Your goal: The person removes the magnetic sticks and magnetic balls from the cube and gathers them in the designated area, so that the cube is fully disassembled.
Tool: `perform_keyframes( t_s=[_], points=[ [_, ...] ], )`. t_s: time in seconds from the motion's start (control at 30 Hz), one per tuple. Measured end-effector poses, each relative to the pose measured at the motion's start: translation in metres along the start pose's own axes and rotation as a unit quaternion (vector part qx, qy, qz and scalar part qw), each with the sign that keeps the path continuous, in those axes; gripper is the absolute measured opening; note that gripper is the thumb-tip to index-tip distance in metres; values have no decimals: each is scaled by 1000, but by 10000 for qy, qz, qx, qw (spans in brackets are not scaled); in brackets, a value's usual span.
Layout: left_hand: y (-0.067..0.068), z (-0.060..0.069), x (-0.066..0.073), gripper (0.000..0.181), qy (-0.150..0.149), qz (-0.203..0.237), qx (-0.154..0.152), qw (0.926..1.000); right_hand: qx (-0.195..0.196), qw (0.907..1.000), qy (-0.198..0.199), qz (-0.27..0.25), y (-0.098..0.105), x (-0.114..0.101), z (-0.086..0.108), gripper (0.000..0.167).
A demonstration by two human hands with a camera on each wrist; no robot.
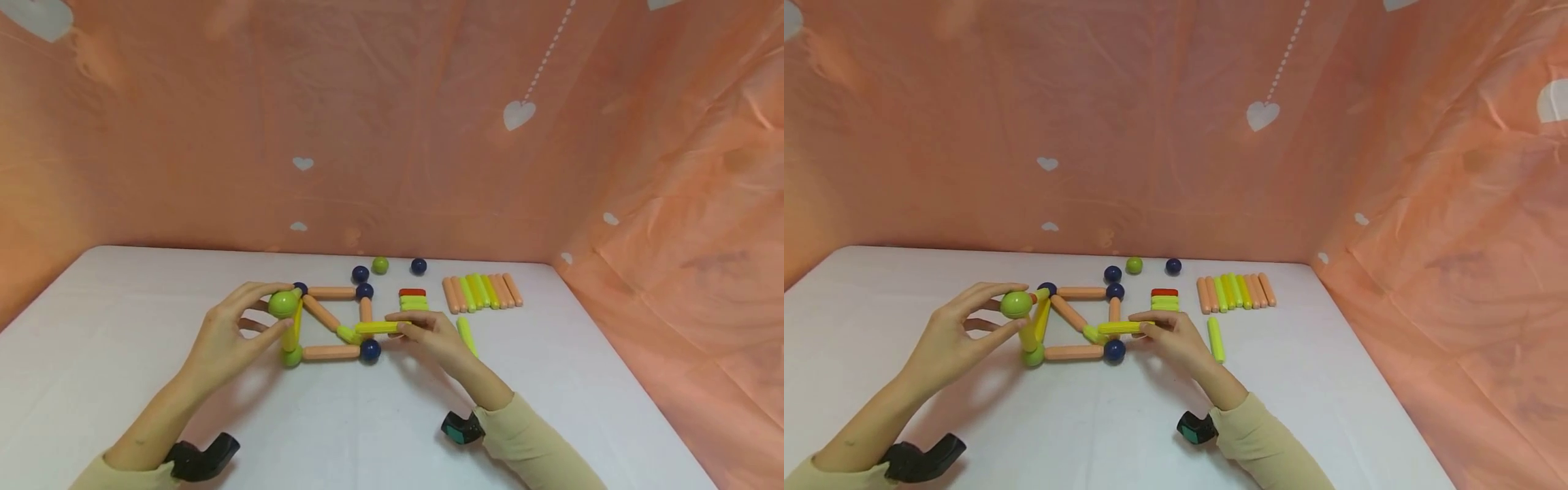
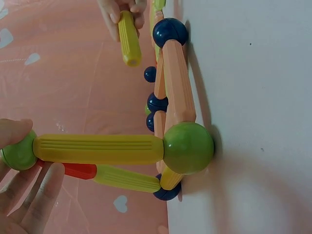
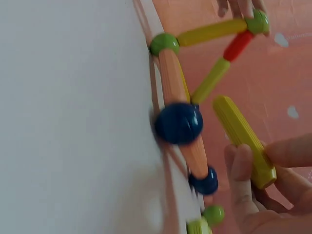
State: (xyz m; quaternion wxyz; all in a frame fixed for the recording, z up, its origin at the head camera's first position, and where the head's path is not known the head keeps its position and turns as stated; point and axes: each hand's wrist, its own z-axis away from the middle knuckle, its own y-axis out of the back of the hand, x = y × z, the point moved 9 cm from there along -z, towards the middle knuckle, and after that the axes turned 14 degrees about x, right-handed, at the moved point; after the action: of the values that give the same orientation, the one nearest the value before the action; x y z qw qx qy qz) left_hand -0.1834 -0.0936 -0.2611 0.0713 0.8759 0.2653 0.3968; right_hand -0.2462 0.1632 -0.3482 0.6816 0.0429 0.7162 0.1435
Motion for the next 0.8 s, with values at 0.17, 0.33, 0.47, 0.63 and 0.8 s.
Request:
perform_keyframes(
  t_s=[0.17,0.33,0.47,0.63,0.8],
  points=[
    [1,0,0,47,32,13,-10,10000,400,9986,-339,77,29,11,0,31],
    [1,0,-1,46,66,42,-32,10000,834,9946,-543,299,66,21,6,34],
    [2,-1,-1,47,49,81,-22,10000,1123,9915,-560,344,93,25,12,37],
    [2,-1,0,47,17,86,-49,9999,1451,9863,-691,365,117,28,20,40],
    [1,-1,-1,47,13,27,-86,10000,1870,9763,-992,447,142,33,27,41]
  ],
)
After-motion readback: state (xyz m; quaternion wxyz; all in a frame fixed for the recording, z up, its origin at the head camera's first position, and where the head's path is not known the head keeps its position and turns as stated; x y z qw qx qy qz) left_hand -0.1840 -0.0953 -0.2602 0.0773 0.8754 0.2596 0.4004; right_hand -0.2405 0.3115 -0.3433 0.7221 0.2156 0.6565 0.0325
